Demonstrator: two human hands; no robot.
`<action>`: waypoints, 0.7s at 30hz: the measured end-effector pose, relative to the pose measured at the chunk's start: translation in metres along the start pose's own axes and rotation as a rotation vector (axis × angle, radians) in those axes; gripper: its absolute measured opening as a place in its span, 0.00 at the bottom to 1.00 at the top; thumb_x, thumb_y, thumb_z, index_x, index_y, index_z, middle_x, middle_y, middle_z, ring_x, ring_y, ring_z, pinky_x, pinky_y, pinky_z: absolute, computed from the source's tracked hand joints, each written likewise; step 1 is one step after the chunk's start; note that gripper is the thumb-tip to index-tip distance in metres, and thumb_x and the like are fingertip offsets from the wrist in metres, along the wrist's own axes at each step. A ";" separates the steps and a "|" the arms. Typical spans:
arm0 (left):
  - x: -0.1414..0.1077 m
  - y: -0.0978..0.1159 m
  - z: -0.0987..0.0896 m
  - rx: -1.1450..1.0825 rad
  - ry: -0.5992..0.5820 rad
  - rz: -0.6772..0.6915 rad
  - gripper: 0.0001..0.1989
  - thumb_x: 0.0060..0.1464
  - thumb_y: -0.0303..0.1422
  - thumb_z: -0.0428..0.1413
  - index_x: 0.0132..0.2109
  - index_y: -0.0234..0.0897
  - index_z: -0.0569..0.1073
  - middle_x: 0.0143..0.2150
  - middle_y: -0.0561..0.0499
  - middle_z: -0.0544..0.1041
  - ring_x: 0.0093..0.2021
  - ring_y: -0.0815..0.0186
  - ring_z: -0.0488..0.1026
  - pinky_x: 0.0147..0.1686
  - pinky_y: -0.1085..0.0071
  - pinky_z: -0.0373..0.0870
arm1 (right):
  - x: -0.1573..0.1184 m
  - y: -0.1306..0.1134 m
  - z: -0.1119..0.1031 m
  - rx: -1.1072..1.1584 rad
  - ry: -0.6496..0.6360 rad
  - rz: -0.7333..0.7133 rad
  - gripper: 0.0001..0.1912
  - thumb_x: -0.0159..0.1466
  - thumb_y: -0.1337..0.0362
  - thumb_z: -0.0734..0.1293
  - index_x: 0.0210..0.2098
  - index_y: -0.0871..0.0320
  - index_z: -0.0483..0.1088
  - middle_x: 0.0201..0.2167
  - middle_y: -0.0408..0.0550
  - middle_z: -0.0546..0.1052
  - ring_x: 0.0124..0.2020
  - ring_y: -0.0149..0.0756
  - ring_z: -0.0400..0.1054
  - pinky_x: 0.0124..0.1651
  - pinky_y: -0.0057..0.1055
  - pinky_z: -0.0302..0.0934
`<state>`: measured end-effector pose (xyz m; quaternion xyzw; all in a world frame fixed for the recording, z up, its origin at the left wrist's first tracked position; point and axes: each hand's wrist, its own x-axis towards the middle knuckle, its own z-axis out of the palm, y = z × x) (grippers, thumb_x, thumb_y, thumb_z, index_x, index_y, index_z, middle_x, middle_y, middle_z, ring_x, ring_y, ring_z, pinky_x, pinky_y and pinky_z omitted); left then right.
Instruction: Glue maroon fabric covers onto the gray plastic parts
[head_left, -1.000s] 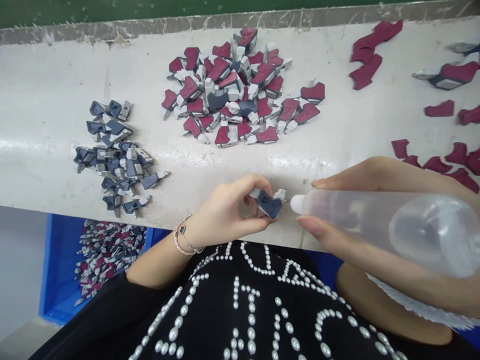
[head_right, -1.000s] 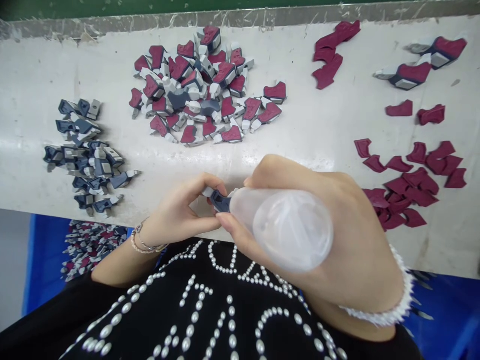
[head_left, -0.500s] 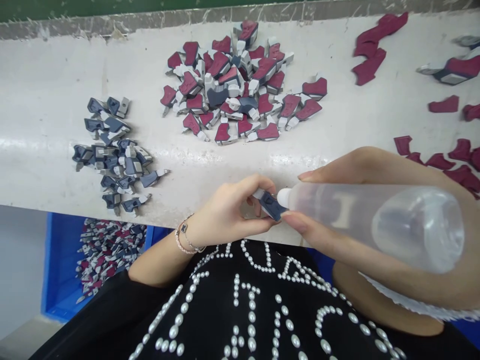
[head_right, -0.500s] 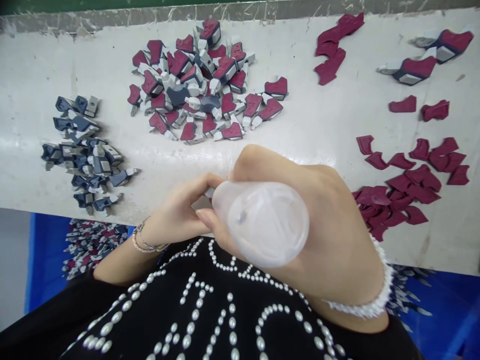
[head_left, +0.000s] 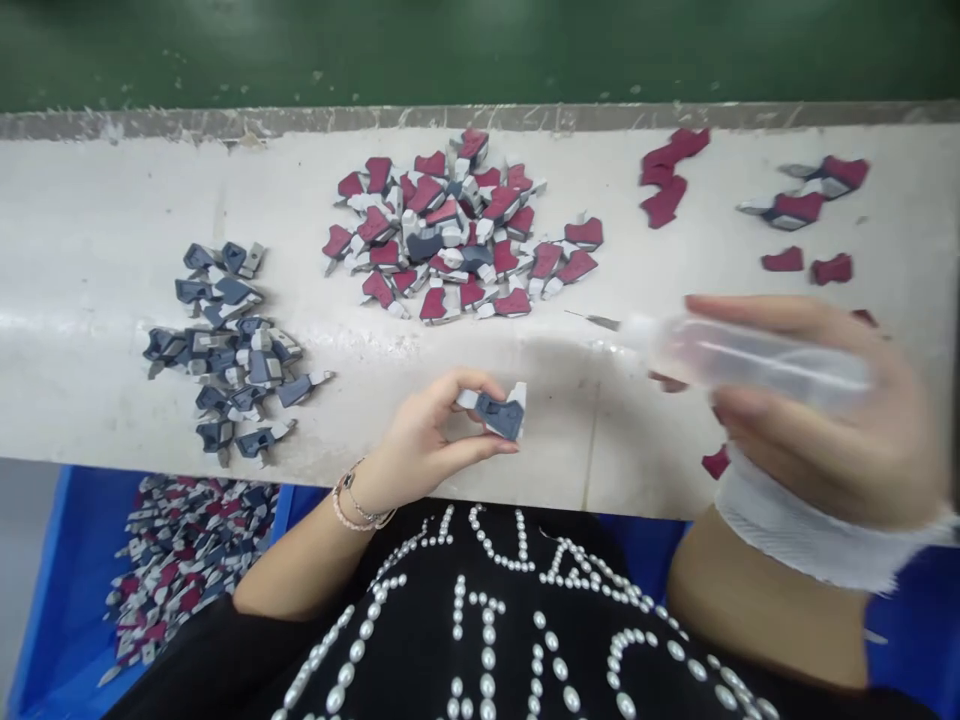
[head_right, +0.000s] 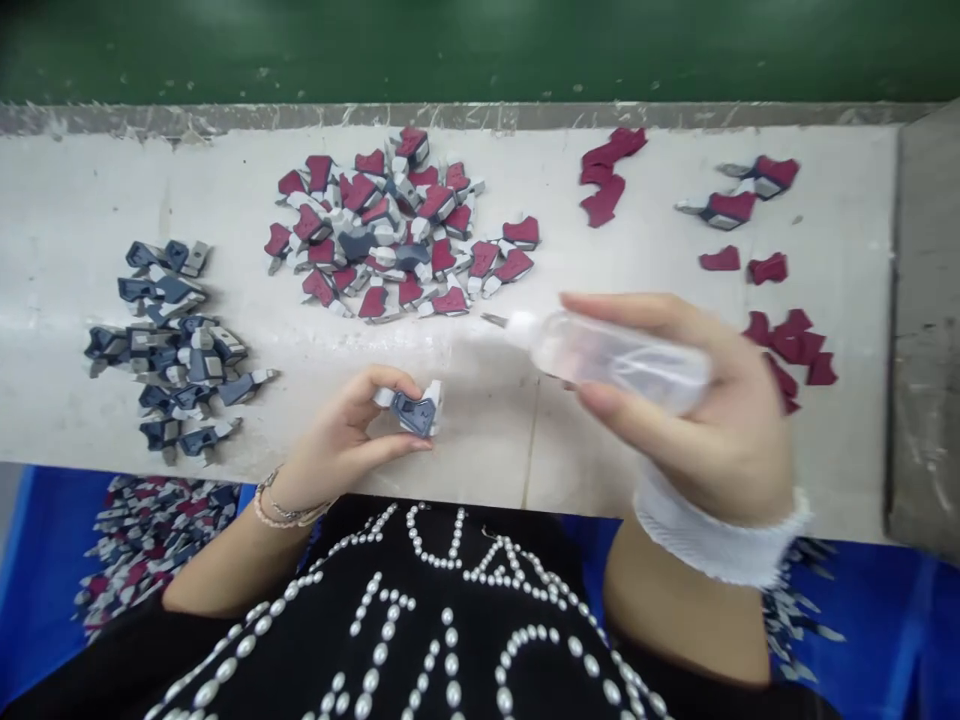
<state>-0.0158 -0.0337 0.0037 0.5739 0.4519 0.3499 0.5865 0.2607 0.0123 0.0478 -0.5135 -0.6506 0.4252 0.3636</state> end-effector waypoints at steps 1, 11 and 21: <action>-0.001 -0.001 -0.001 0.029 0.013 0.002 0.16 0.56 0.31 0.65 0.48 0.40 0.71 0.43 0.51 0.78 0.41 0.69 0.79 0.45 0.74 0.79 | 0.002 0.001 0.005 0.029 -0.010 -0.005 0.15 0.63 0.59 0.74 0.49 0.46 0.75 0.43 0.45 0.79 0.42 0.39 0.74 0.42 0.35 0.68; 0.000 -0.015 -0.001 0.160 0.069 -0.013 0.10 0.54 0.30 0.66 0.43 0.41 0.74 0.42 0.52 0.78 0.44 0.67 0.80 0.42 0.74 0.82 | 0.026 0.021 0.055 -0.052 -0.229 0.008 0.19 0.59 0.65 0.76 0.49 0.52 0.75 0.49 0.45 0.80 0.51 0.39 0.75 0.55 0.38 0.69; 0.004 -0.018 0.001 0.075 0.139 -0.103 0.11 0.53 0.34 0.65 0.40 0.39 0.72 0.43 0.49 0.75 0.46 0.64 0.78 0.43 0.70 0.82 | 0.035 0.082 -0.057 -0.556 0.120 0.440 0.16 0.70 0.58 0.68 0.55 0.58 0.71 0.55 0.53 0.74 0.51 0.43 0.72 0.53 0.48 0.69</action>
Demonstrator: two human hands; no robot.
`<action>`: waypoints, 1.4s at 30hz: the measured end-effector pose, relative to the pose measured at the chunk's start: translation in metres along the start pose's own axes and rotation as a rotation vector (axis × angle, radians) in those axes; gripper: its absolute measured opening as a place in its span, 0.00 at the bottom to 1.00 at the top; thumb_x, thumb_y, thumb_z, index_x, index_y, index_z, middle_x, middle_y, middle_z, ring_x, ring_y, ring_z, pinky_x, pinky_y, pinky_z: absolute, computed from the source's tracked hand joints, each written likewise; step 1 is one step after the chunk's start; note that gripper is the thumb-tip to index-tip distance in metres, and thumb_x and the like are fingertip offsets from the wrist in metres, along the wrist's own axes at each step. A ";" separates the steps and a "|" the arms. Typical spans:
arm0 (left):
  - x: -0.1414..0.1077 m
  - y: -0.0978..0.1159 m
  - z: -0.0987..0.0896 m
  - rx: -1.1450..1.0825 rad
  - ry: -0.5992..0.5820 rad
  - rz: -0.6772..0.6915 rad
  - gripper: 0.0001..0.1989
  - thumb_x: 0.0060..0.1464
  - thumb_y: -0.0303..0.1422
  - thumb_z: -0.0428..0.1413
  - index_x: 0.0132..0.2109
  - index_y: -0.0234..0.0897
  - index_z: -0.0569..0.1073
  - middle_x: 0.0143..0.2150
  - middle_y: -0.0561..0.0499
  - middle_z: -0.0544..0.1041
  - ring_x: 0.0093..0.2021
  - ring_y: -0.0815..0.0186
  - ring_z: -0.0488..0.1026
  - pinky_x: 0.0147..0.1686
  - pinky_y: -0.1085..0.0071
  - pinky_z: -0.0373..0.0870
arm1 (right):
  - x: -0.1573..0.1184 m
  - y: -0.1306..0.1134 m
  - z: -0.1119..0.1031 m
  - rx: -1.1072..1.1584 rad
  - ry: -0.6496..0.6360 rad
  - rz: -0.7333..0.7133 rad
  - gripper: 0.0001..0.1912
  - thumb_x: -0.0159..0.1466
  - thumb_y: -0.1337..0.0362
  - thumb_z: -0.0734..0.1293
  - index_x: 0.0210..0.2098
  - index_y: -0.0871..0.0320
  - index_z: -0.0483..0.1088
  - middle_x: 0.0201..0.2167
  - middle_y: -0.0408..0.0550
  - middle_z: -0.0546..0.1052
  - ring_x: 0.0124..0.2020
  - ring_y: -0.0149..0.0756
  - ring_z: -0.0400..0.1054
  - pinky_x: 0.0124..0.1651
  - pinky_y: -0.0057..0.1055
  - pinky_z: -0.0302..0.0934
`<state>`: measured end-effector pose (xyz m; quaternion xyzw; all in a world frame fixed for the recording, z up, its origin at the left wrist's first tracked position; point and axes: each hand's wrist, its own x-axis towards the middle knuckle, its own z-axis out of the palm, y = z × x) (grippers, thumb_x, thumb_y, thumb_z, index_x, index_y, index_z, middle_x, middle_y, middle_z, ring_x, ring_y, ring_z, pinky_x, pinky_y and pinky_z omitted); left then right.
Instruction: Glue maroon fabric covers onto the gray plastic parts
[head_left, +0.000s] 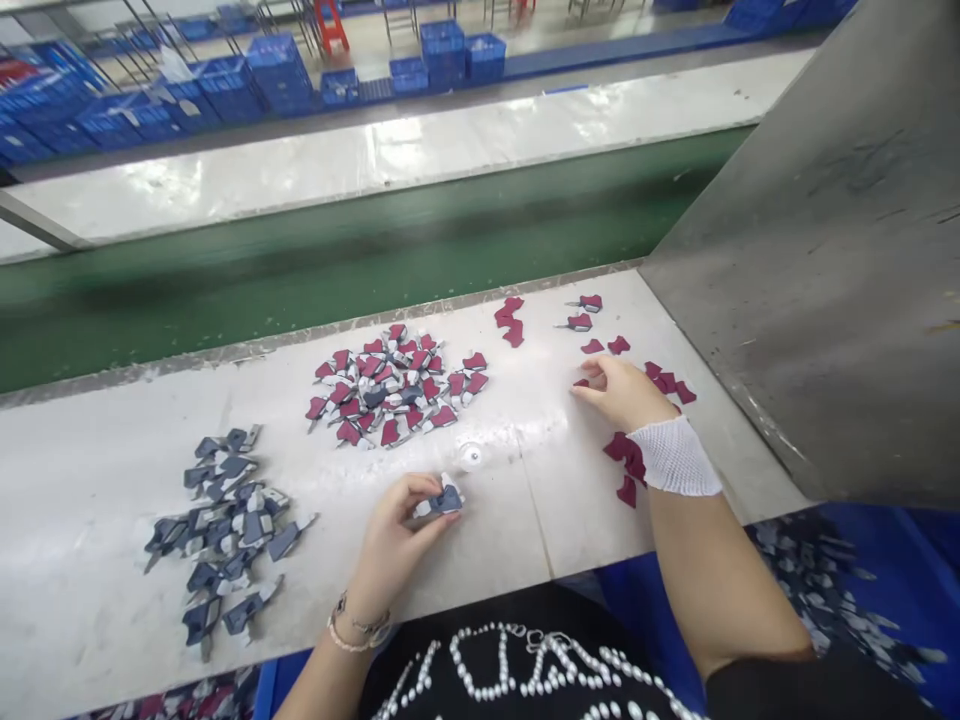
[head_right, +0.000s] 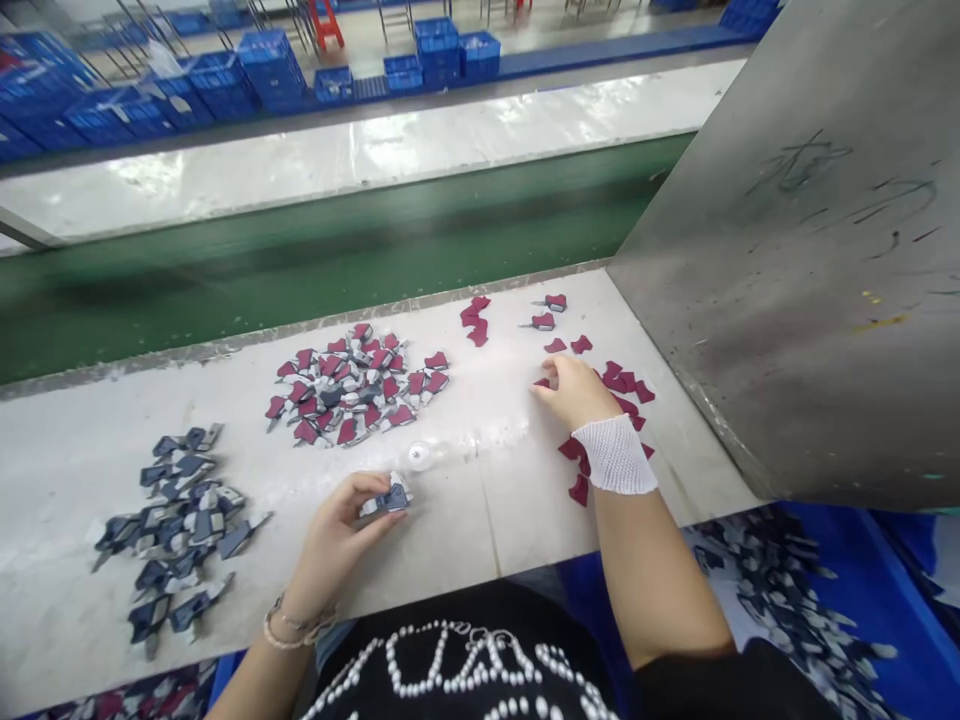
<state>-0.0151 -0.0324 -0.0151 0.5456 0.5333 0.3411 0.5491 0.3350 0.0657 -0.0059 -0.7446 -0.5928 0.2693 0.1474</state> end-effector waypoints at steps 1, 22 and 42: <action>0.000 0.000 0.000 -0.014 0.007 -0.015 0.11 0.53 0.35 0.65 0.40 0.38 0.72 0.44 0.49 0.75 0.46 0.64 0.78 0.43 0.69 0.82 | 0.007 0.005 0.000 -0.025 -0.012 0.029 0.16 0.70 0.58 0.68 0.55 0.58 0.71 0.55 0.53 0.74 0.51 0.43 0.72 0.52 0.47 0.70; -0.022 0.003 0.019 -0.316 0.117 -0.060 0.18 0.42 0.37 0.72 0.35 0.37 0.72 0.37 0.51 0.77 0.40 0.63 0.77 0.40 0.71 0.75 | -0.050 -0.038 -0.007 -0.063 -0.393 -0.129 0.12 0.71 0.57 0.67 0.48 0.58 0.74 0.49 0.50 0.77 0.45 0.39 0.74 0.48 0.41 0.72; -0.025 -0.014 0.064 -0.294 0.259 0.117 0.20 0.40 0.37 0.74 0.35 0.35 0.73 0.38 0.49 0.77 0.40 0.64 0.77 0.44 0.67 0.77 | -0.126 -0.062 0.024 0.347 -0.513 -0.357 0.12 0.69 0.54 0.63 0.34 0.53 0.71 0.36 0.49 0.82 0.42 0.45 0.78 0.49 0.43 0.70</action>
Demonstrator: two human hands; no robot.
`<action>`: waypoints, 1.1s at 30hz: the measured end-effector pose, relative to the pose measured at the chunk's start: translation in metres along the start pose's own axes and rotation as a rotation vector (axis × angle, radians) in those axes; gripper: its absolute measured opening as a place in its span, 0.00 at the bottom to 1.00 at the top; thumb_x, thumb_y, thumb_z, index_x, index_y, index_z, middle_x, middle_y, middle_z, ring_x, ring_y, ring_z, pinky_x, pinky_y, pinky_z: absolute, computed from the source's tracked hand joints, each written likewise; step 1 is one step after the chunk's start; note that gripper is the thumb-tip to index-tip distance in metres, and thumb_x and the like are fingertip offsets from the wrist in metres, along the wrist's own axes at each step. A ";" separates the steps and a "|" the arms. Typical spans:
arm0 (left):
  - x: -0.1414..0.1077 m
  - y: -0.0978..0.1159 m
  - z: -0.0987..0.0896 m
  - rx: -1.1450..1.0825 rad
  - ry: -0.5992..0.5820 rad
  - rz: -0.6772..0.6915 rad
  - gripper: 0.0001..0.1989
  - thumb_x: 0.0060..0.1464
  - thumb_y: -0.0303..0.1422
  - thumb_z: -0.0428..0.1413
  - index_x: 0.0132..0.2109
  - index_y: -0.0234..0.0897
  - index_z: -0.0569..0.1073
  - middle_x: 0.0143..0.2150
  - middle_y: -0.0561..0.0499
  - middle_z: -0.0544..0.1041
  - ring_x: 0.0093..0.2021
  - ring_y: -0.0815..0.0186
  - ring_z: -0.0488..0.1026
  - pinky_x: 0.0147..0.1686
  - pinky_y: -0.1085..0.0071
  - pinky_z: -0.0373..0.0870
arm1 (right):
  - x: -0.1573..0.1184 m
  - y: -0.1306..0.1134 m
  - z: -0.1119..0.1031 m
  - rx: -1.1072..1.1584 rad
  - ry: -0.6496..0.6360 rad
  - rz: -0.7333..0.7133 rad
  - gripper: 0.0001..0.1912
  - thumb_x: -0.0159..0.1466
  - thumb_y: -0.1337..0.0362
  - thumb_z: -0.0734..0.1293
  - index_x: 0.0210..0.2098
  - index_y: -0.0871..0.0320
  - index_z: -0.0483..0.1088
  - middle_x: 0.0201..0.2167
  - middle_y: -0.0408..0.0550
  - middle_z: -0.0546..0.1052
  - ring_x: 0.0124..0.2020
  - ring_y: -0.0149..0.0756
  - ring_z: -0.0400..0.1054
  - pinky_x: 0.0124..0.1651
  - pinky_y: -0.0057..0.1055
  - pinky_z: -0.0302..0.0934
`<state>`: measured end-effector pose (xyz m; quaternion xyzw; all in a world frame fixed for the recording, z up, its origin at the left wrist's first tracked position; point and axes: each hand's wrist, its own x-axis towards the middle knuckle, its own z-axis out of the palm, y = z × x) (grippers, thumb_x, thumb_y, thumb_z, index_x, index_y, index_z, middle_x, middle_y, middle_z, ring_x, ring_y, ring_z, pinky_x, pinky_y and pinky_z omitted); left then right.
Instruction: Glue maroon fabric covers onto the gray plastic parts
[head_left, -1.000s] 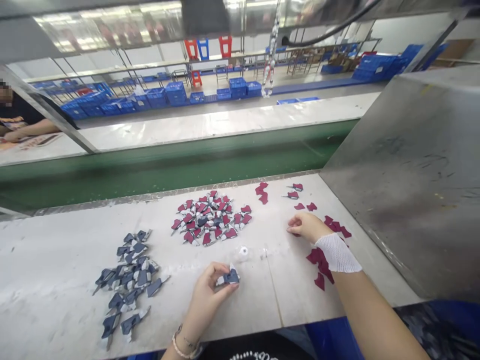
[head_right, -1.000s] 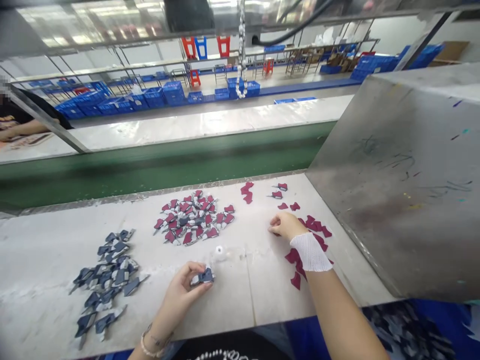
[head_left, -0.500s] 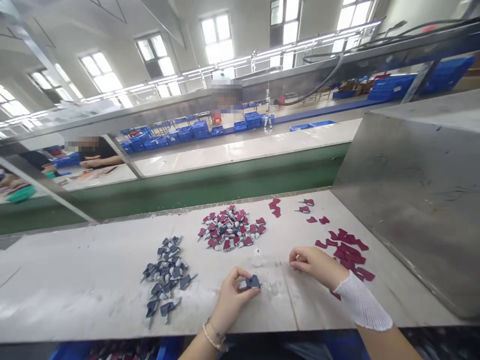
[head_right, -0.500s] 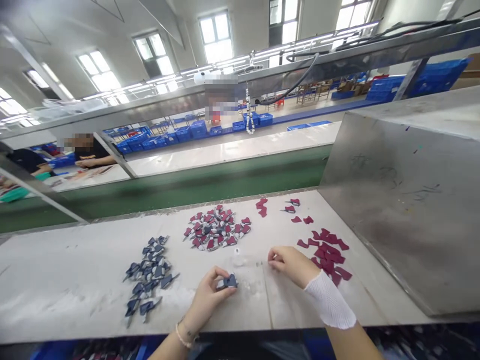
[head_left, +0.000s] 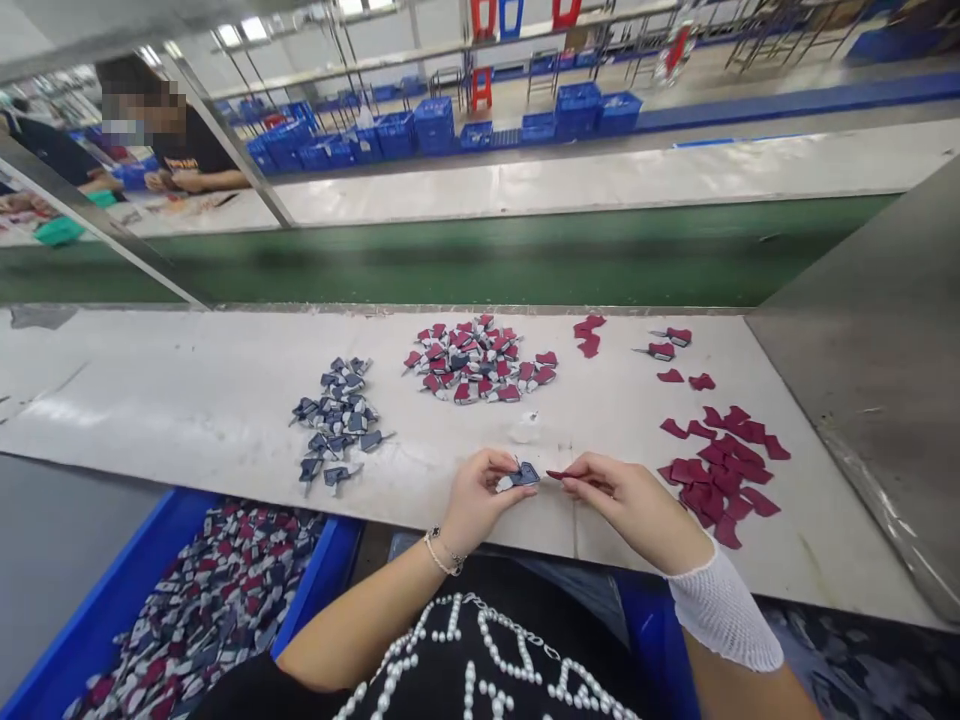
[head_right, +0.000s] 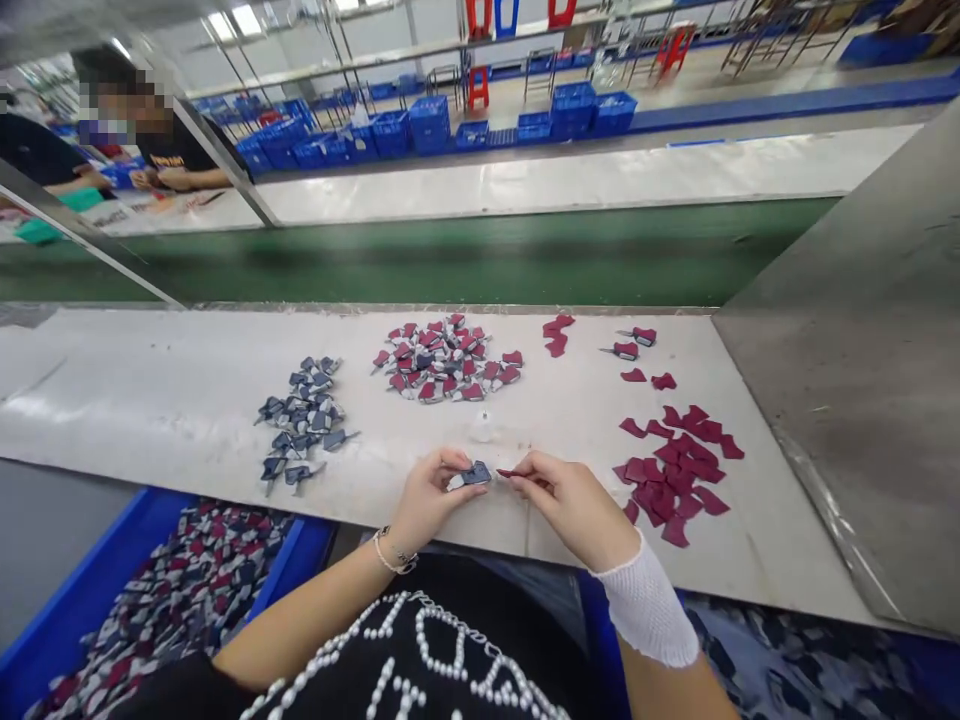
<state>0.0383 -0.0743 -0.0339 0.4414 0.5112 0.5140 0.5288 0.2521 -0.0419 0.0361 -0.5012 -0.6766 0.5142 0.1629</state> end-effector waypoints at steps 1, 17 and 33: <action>0.000 0.000 0.000 0.006 0.004 0.014 0.19 0.41 0.37 0.73 0.35 0.35 0.74 0.39 0.48 0.77 0.41 0.64 0.77 0.44 0.67 0.77 | 0.000 -0.002 -0.001 0.044 -0.027 0.005 0.13 0.69 0.52 0.63 0.36 0.53 0.72 0.37 0.49 0.83 0.43 0.46 0.78 0.50 0.43 0.70; 0.015 0.007 -0.021 0.287 -0.022 0.359 0.11 0.52 0.31 0.68 0.42 0.39 0.76 0.41 0.49 0.80 0.43 0.66 0.80 0.45 0.65 0.80 | 0.042 -0.016 0.013 0.317 -0.149 0.102 0.14 0.70 0.50 0.64 0.39 0.54 0.69 0.34 0.49 0.83 0.37 0.40 0.79 0.42 0.38 0.75; 0.017 0.011 -0.024 0.370 -0.071 0.452 0.13 0.51 0.31 0.68 0.43 0.38 0.76 0.41 0.49 0.81 0.43 0.67 0.80 0.45 0.68 0.81 | 0.043 -0.021 0.018 0.248 -0.102 0.119 0.13 0.70 0.53 0.65 0.36 0.55 0.68 0.27 0.44 0.78 0.29 0.35 0.73 0.35 0.32 0.69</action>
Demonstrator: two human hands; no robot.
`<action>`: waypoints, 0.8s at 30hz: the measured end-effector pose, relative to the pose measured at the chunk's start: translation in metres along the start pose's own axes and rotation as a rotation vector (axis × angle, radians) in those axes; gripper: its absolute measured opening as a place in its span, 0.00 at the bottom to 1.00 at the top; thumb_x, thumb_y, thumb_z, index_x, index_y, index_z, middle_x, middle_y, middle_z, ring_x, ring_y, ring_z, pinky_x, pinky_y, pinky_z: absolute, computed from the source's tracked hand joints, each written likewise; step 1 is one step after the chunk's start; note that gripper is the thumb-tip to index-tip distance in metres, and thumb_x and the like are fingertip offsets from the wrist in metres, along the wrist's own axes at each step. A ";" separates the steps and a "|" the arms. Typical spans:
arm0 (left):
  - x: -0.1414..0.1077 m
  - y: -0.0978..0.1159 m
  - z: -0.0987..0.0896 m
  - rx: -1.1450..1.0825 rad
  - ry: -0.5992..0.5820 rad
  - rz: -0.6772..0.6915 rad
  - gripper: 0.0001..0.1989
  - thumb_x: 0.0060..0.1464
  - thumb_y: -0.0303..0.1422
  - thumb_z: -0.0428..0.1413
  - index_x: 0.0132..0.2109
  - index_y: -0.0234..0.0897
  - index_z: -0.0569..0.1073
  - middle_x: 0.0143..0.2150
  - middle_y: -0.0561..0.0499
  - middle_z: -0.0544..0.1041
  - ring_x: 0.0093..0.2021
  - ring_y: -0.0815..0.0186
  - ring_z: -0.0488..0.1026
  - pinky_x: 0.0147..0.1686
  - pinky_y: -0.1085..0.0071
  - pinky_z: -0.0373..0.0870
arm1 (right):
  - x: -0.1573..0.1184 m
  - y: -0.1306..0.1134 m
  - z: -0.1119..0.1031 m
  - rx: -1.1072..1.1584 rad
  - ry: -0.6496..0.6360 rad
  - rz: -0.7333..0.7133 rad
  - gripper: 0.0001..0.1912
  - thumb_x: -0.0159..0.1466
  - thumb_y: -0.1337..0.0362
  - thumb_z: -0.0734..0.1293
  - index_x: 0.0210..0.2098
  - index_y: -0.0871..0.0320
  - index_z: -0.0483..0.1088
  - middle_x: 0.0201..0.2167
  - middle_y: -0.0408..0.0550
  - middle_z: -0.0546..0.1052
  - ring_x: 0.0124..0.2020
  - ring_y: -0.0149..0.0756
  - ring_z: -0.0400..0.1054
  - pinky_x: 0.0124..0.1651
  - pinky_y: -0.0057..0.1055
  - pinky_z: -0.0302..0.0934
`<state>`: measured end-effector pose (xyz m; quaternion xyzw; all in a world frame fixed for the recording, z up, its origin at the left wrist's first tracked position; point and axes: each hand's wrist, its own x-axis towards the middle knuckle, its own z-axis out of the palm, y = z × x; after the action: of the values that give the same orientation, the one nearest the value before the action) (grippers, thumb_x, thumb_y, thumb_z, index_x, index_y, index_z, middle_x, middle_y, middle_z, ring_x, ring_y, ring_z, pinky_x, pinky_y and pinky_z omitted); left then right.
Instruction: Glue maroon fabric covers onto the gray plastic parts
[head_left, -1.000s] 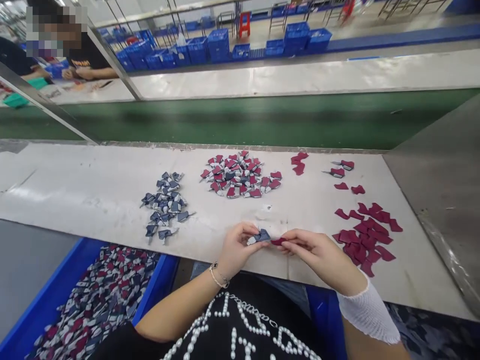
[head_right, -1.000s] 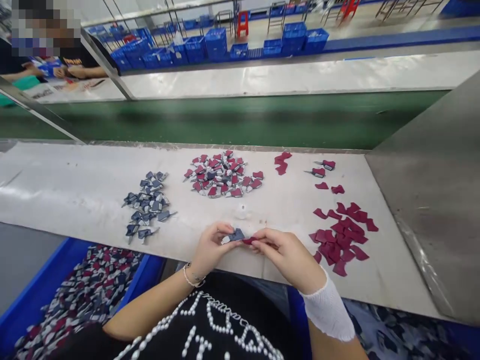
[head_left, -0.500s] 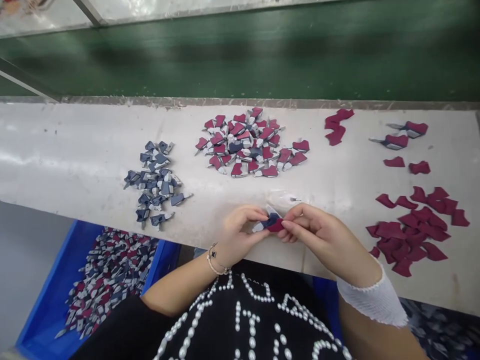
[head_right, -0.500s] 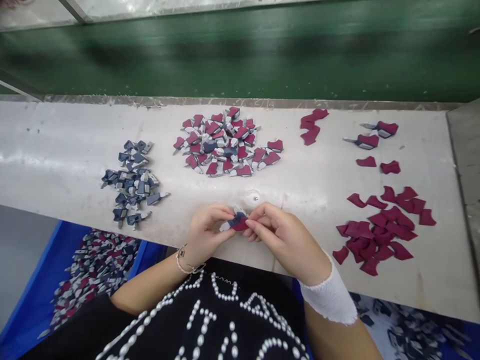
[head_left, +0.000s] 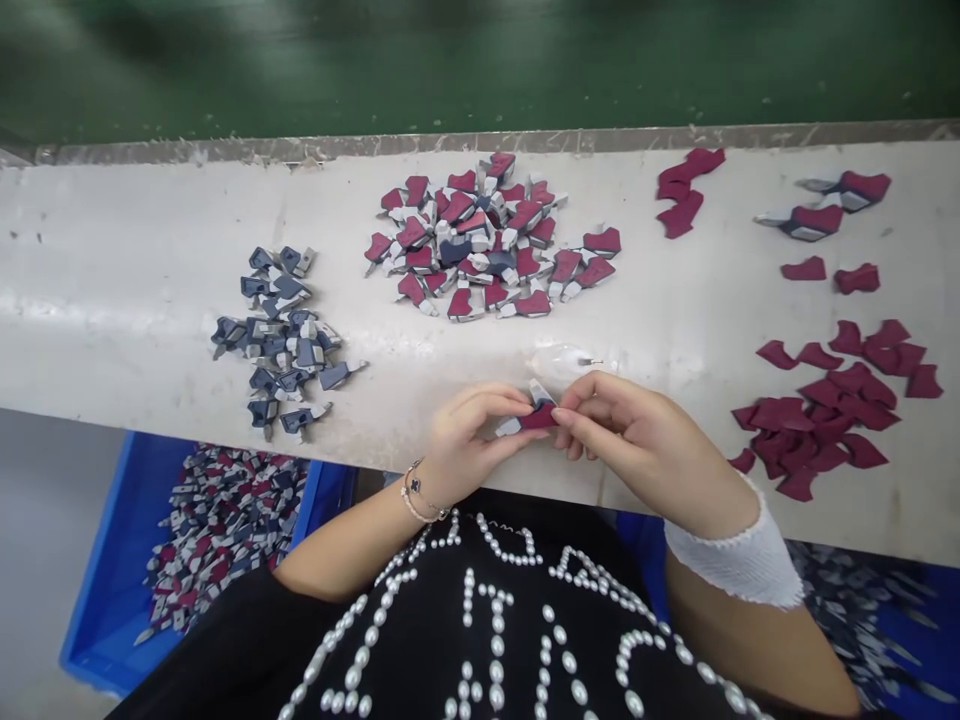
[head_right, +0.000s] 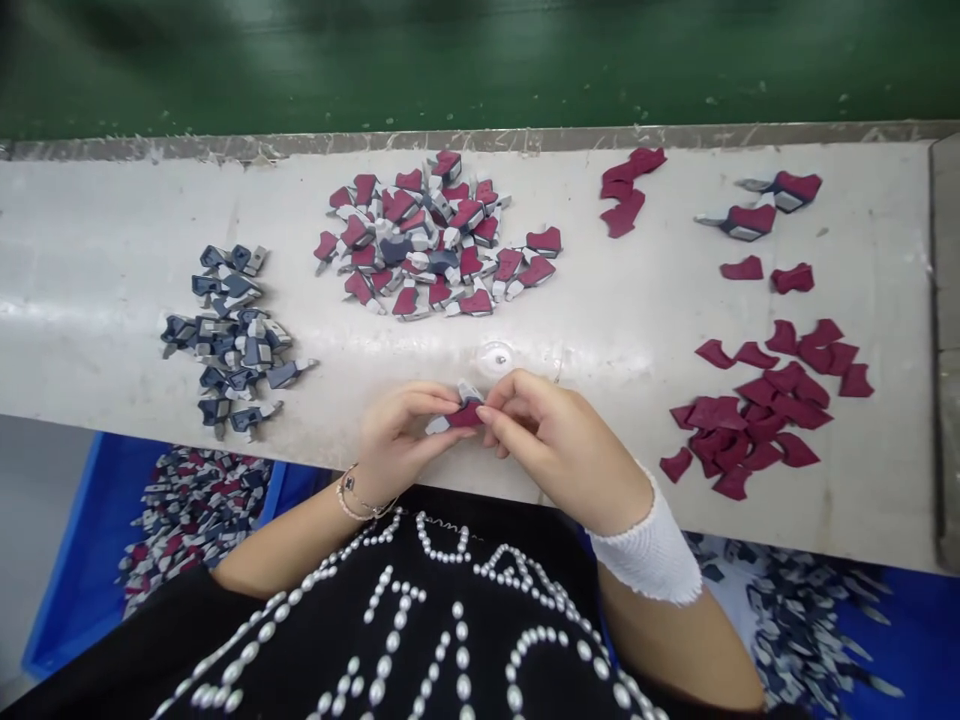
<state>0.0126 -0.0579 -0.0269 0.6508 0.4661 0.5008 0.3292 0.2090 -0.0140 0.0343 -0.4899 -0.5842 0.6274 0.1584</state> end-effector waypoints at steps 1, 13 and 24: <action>0.000 0.000 0.000 0.000 -0.001 0.019 0.13 0.51 0.31 0.69 0.43 0.37 0.76 0.41 0.49 0.81 0.42 0.67 0.81 0.45 0.68 0.81 | -0.001 0.000 -0.001 -0.011 0.004 0.009 0.13 0.70 0.52 0.66 0.35 0.55 0.69 0.27 0.44 0.77 0.29 0.35 0.73 0.34 0.32 0.68; 0.006 0.016 -0.008 -0.112 -0.083 0.150 0.16 0.47 0.30 0.71 0.42 0.35 0.76 0.38 0.48 0.82 0.40 0.67 0.82 0.44 0.71 0.82 | -0.014 -0.006 -0.007 0.012 -0.152 -0.104 0.13 0.73 0.53 0.61 0.43 0.52 0.74 0.38 0.43 0.77 0.37 0.34 0.72 0.41 0.29 0.67; 0.003 0.023 -0.012 -0.155 -0.096 0.138 0.15 0.47 0.30 0.71 0.42 0.33 0.78 0.38 0.47 0.82 0.40 0.67 0.81 0.43 0.72 0.82 | -0.019 -0.011 0.004 -0.217 -0.064 -0.157 0.14 0.74 0.59 0.59 0.36 0.55 0.70 0.27 0.40 0.73 0.27 0.31 0.66 0.30 0.31 0.59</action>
<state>0.0077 -0.0633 -0.0018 0.6772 0.3641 0.5249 0.3652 0.2110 -0.0281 0.0518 -0.4364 -0.6901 0.5615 0.1343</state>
